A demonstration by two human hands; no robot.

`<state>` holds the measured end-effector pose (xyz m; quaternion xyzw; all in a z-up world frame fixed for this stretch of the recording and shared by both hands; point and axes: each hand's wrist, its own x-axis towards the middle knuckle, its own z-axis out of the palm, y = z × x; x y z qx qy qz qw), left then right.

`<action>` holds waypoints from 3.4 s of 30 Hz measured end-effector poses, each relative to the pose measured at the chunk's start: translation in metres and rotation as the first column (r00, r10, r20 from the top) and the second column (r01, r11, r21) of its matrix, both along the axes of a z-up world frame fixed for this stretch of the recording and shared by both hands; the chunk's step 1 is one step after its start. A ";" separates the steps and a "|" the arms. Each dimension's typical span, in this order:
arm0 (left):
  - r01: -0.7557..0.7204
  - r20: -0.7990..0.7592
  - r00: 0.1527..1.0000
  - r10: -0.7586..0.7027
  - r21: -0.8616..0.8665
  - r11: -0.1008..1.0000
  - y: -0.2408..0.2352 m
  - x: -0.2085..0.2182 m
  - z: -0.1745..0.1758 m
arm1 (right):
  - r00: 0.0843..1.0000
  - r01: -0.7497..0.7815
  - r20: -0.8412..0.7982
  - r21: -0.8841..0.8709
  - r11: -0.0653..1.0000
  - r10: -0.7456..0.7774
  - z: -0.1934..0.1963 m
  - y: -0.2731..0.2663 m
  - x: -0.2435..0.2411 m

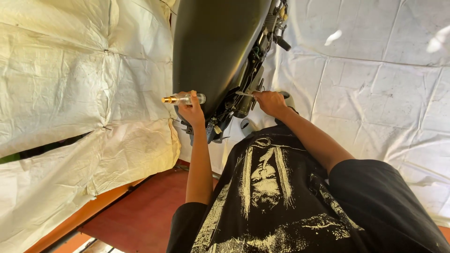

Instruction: The person uses a wrench to tighten bolts on the rear section of a motorcycle while holding a spray bottle. They work on the area near the seat and rear wheel, adjusting their position to reach different fasteners.

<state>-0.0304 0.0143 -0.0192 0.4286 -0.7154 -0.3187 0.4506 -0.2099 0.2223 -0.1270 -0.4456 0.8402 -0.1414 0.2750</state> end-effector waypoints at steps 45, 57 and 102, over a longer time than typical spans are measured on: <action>-0.200 0.392 0.851 0.349 -0.371 0.907 -0.021 0.013 -0.089 | 0.981 0.157 0.110 0.018 0.987 -0.158 -0.054 -0.002 -0.068; -0.207 0.439 0.841 0.317 -0.280 0.937 -0.022 0.016 -0.090 | 0.990 0.082 0.117 -0.013 0.997 -0.080 -0.033 -0.010 -0.059; -0.084 0.472 0.839 0.271 -0.380 0.921 -0.003 -0.010 -0.024 | 0.948 0.263 0.178 0.031 0.964 -0.264 -0.050 -0.025 -0.073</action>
